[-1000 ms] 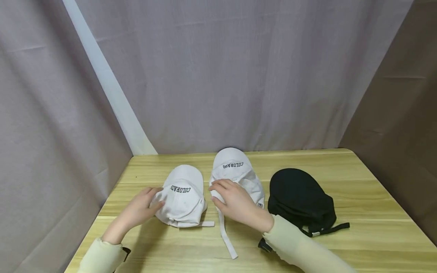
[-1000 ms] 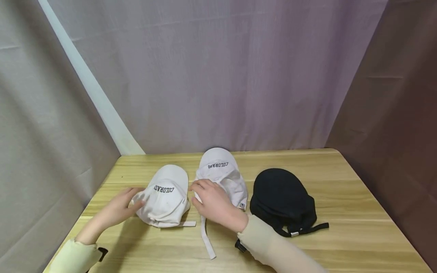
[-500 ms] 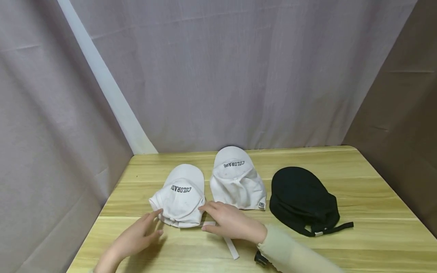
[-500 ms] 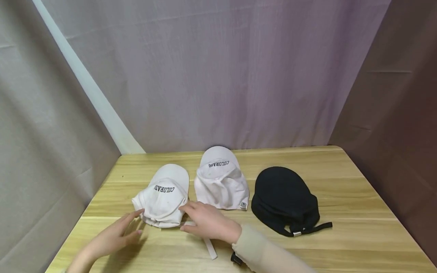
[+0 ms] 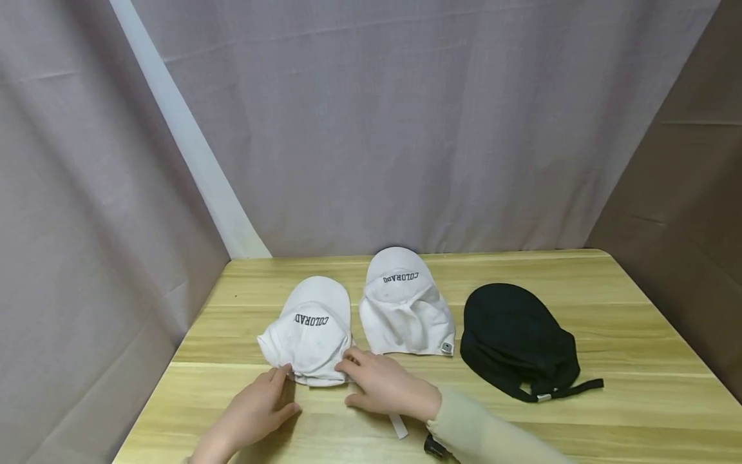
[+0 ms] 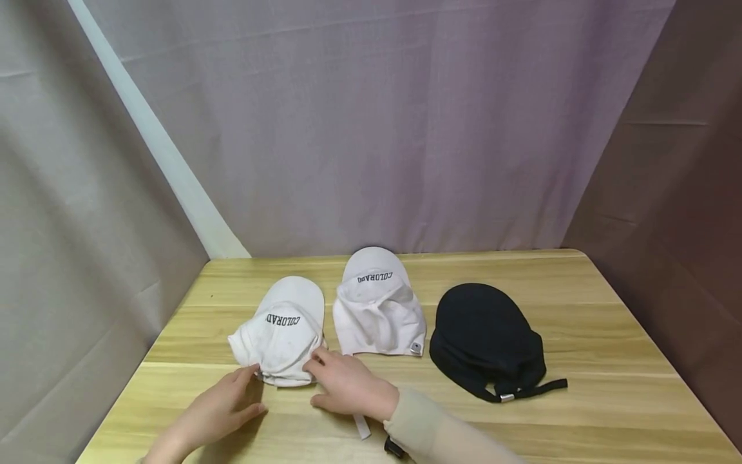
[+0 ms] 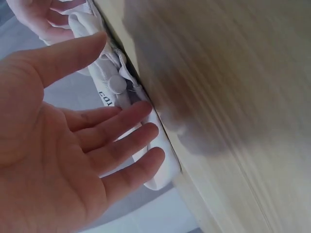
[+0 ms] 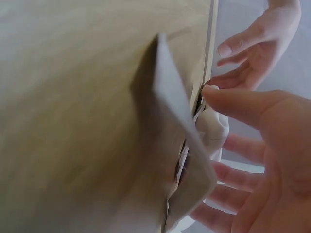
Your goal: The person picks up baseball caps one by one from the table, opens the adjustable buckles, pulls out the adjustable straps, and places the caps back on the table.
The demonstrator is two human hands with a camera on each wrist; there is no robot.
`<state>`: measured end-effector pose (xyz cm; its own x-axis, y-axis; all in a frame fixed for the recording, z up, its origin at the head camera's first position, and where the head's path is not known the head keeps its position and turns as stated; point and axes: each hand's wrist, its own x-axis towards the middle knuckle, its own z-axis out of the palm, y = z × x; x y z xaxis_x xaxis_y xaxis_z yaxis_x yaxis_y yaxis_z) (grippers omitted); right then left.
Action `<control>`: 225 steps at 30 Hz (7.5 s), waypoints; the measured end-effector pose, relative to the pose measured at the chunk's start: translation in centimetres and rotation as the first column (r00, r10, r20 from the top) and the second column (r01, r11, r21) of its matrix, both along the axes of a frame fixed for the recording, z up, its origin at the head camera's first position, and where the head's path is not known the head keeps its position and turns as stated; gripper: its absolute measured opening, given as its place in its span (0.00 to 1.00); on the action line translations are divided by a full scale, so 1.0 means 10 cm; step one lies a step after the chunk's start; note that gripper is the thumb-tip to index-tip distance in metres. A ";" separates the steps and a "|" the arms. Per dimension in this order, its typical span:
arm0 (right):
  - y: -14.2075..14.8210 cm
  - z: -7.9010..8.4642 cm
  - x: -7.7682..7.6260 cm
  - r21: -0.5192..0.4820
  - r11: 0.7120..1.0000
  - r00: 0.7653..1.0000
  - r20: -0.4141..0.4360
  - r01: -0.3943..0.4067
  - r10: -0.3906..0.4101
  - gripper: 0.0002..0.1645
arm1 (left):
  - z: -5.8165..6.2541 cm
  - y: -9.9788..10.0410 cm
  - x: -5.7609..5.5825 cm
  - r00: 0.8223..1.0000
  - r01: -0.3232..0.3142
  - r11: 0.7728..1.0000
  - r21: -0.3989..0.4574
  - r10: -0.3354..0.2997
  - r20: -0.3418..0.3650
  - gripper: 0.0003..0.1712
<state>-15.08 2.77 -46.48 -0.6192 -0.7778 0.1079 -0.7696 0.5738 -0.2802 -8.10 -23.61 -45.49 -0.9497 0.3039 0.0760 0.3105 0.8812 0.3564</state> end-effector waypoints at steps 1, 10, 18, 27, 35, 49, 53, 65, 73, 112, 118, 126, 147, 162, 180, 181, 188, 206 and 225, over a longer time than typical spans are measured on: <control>-0.01 0.00 0.00 0.002 1.000 1.000 -0.007 -0.001 0.001 0.32 | -0.01 0.01 -0.01 1.000 0.000 1.000 -0.008 0.000 -0.011 0.37; -0.06 0.00 -0.01 0.002 1.000 0.997 -0.073 -0.011 0.011 0.16 | -0.03 0.06 -0.09 0.997 0.020 0.998 -0.063 -0.024 -0.073 0.21; -0.08 0.04 0.01 -0.032 0.999 0.996 -0.080 -0.044 0.041 0.07 | -0.04 0.11 -0.13 0.997 0.049 0.997 -0.063 -0.053 -0.060 0.18; -0.07 0.09 0.00 -0.112 0.994 1.000 0.001 -0.017 0.018 0.03 | 0.06 0.08 -0.08 0.996 0.077 0.997 -0.017 -0.078 -0.053 0.16; -0.07 0.23 -0.05 -0.303 0.952 0.998 0.054 0.033 -0.018 0.02 | 0.32 0.08 -0.03 0.988 -0.055 0.996 0.072 0.065 -0.143 0.14; -0.03 0.55 -0.14 -0.561 0.814 0.984 0.169 0.150 -0.066 0.03 | 0.50 0.16 -0.05 0.856 0.055 0.998 0.028 -0.033 -0.517 0.24; -0.02 0.56 -0.11 -0.574 0.805 0.979 0.202 0.152 -0.040 0.03 | 0.47 0.18 -0.07 0.818 0.054 0.998 0.011 -0.038 -0.574 0.21; -0.01 0.54 -0.08 -0.602 0.783 0.969 0.248 0.156 -0.002 0.04 | 0.49 0.22 -0.09 0.770 0.085 0.996 0.042 -0.039 -0.636 0.16; 0.01 0.55 -0.03 -0.703 0.695 0.982 0.186 0.153 -0.028 0.14 | 0.56 0.25 -0.13 0.724 0.053 0.991 0.126 0.049 -0.688 0.13; -0.10 0.18 0.14 -0.385 0.916 0.883 0.384 -0.112 0.270 0.27 | 0.61 0.32 -0.21 0.667 0.013 0.956 0.292 0.209 -0.715 0.14; -0.21 0.16 0.06 -0.559 0.809 0.757 0.605 0.182 0.248 0.34 | 0.64 0.33 -0.20 0.680 0.022 0.954 0.299 0.205 -0.704 0.15; -0.25 0.31 0.05 -0.821 0.467 0.483 0.571 0.328 0.664 0.37 | 0.62 0.33 -0.17 0.685 0.021 0.967 0.256 0.172 -0.708 0.13; -0.36 0.48 0.21 -0.851 0.255 0.151 0.357 0.459 0.922 0.44 | 0.59 0.34 -0.07 0.644 -0.042 0.985 0.165 0.153 -0.749 0.06; -0.46 0.57 0.26 -0.907 0.232 0.243 0.328 0.352 0.913 0.45 | 0.67 0.43 0.12 0.679 -0.025 0.978 0.208 0.170 -0.714 0.10; -0.45 0.57 0.25 -0.850 0.371 0.418 0.512 0.374 0.750 0.30 | 0.67 0.48 0.18 0.733 -0.123 0.976 0.180 0.212 -0.647 0.17; -0.45 0.58 0.25 -0.837 0.372 0.420 0.529 0.400 0.738 0.30 | 0.67 0.49 0.18 0.735 -0.121 0.977 0.175 0.207 -0.646 0.17; -0.45 0.58 0.24 -0.801 0.340 0.426 0.563 0.492 0.708 0.28 | 0.67 0.54 0.19 0.740 -0.107 0.983 0.151 0.180 -0.648 0.14; -0.43 0.62 0.22 -0.781 0.307 0.434 0.575 0.544 0.693 0.30 | 0.67 0.53 0.23 0.748 0.043 0.972 0.230 0.121 -0.652 0.17; -0.40 0.62 0.22 -0.782 0.310 0.448 0.580 0.541 0.680 0.26 | 0.68 0.45 0.20 0.799 0.109 0.949 0.296 0.093 -0.594 0.14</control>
<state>-12.89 -1.25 -40.31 -0.7752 -0.5906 0.2241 0.1647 -0.5315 -0.8309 -6.13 -19.11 -38.73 -0.6805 0.1770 0.7110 0.5551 0.7579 0.3427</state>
